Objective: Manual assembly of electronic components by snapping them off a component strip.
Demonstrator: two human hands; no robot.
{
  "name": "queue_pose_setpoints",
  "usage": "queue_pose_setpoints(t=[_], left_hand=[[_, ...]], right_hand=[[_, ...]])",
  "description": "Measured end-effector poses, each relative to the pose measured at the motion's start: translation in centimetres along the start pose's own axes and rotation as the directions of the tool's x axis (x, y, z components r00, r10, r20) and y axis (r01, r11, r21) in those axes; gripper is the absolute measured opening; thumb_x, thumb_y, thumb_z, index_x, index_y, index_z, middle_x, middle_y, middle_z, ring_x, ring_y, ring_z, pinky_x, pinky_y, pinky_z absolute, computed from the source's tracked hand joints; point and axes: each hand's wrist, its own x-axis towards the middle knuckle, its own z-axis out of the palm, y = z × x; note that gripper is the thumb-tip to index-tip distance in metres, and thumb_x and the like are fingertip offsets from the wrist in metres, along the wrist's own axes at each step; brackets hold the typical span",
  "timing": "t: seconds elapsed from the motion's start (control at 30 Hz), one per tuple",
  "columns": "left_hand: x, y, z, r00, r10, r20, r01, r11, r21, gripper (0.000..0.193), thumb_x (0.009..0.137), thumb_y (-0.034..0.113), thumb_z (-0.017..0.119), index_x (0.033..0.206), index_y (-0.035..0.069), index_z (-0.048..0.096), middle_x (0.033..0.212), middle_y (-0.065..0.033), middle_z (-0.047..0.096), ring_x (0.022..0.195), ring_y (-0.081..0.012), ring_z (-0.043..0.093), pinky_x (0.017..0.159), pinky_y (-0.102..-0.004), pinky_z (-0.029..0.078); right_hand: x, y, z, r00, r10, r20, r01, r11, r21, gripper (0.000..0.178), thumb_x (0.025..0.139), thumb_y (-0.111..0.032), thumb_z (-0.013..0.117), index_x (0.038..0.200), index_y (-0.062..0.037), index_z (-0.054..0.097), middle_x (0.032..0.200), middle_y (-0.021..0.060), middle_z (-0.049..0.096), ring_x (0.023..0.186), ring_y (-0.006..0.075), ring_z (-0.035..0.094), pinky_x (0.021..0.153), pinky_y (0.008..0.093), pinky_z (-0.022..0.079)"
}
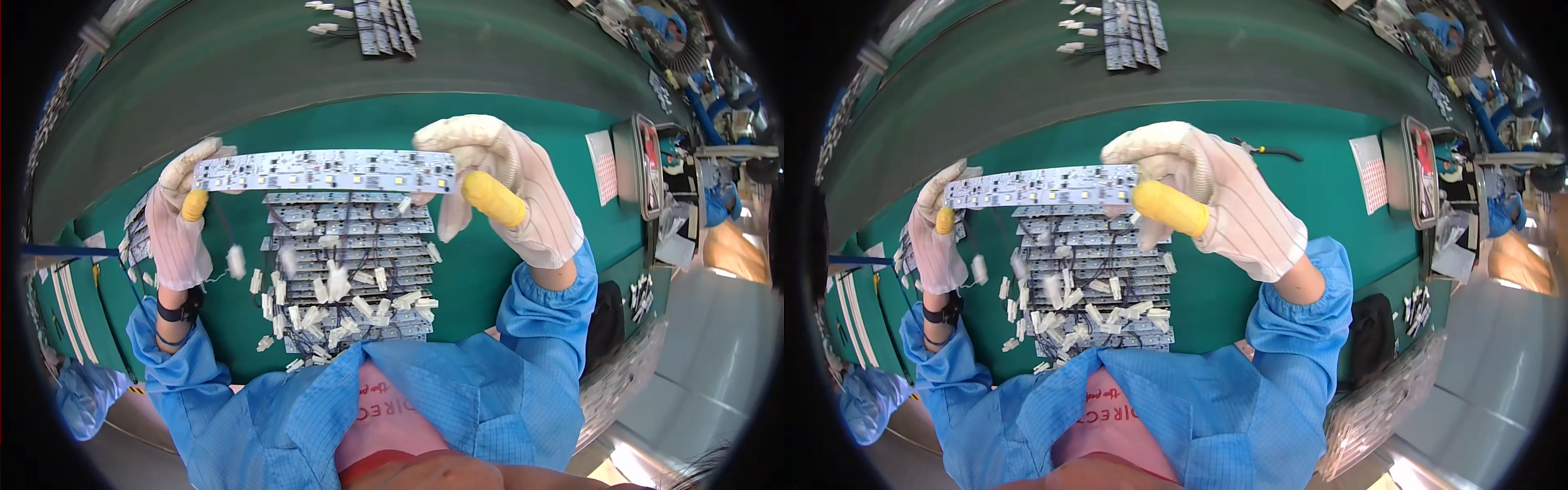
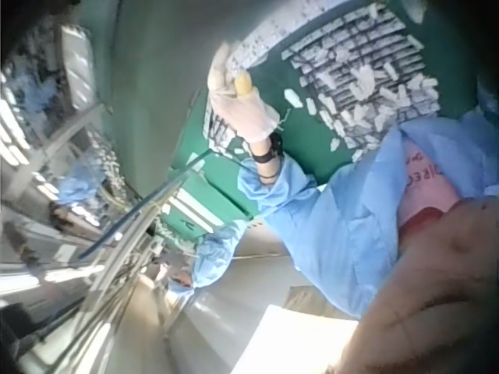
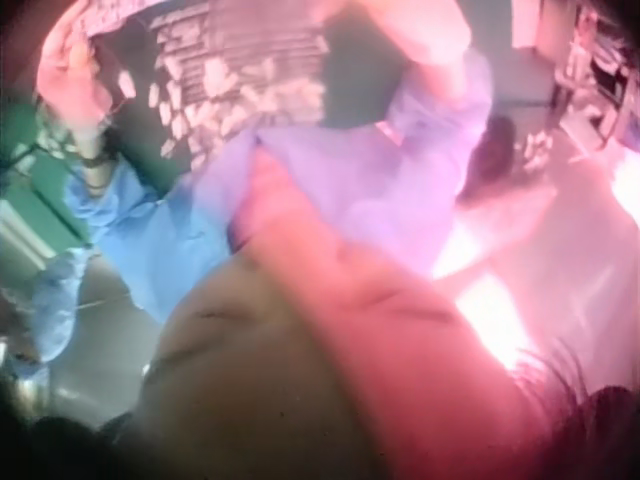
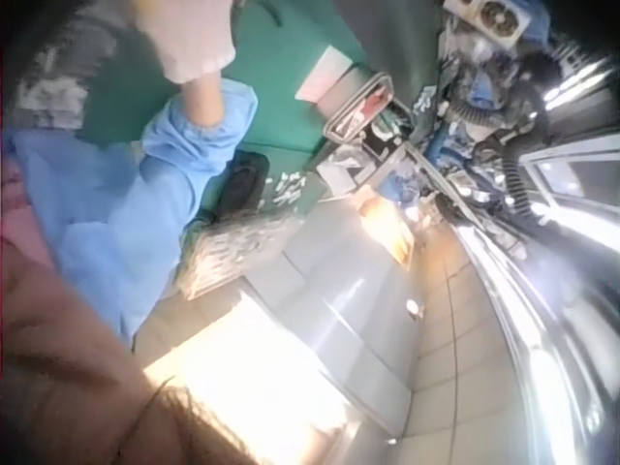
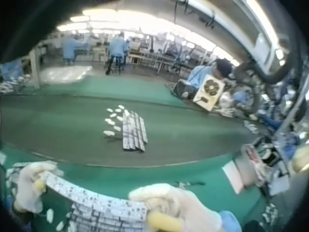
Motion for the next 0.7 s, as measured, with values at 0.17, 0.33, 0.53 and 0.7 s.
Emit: queue_pose_setpoints(t=[0.17, 0.33, 0.53, 0.7], left_hand=[[0.7, 0.6, -0.4, 0.989, 0.096, 0.11, -0.128, 0.929, 0.347, 0.039, 0.093, 0.024, 0.061, 0.121, -0.002, 0.058, 0.114, -0.0139, 0.068, 0.102, -0.0162, 0.064, 0.095, -0.0304, 0.046], [-0.3, -0.2, -0.2, 0.999, -0.042, -0.017, 0.04, 0.995, -0.09, 0.039, 0.088, 0.015, 0.066, 0.121, -0.003, 0.057, 0.113, -0.0156, 0.067, 0.097, -0.0172, 0.065, 0.093, -0.0296, 0.047], [-0.8, -0.4, -0.1, 0.996, 0.09, -0.029, -0.094, 0.948, -0.305, 0.05, 0.085, 0.018, 0.071, 0.125, -0.005, 0.054, 0.11, -0.0169, 0.067, 0.092, -0.0192, 0.066, 0.087, -0.0311, 0.051], [-1.3, 0.4, 0.1, 0.989, 0.141, 0.055, -0.106, 0.903, -0.417, 0.05, 0.083, 0.009, 0.072, 0.127, -0.006, 0.053, 0.105, -0.0158, 0.068, 0.094, -0.0206, 0.067, 0.086, -0.0321, 0.052]], right_hand=[[0.2, 0.3, -0.2, 0.997, -0.044, 0.062, 0.041, 0.998, 0.056, 0.058, 0.086, -0.032, 0.072, 0.126, 0.0022, 0.048, 0.108, 0.0164, 0.062, 0.089, 0.018, 0.066, 0.071, 0.0266, 0.056], [0.3, -0.6, 1.0, 0.99, -0.018, -0.138, -0.001, 0.991, -0.135, 0.059, 0.084, -0.039, 0.073, 0.12, 0.0028, 0.054, 0.1, 0.012, 0.062, 0.075, 0.0158, 0.065, 0.064, 0.0238, 0.052], [0.5, -0.1, 1.4, 0.975, -0.037, -0.217, -0.016, 0.971, -0.237, 0.051, 0.085, -0.034, 0.071, 0.119, 0.0005, 0.055, 0.097, 0.0087, 0.061, 0.065, 0.0128, 0.059, 0.061, 0.0232, 0.047], [1.0, 0.7, 1.0, 0.967, -0.064, -0.245, -0.023, 0.941, -0.337, 0.059, 0.086, -0.046, 0.067, 0.12, -0.0007, 0.055, 0.077, 0.0043, 0.06, 0.063, 0.0108, 0.057, 0.062, 0.0225, 0.044]])
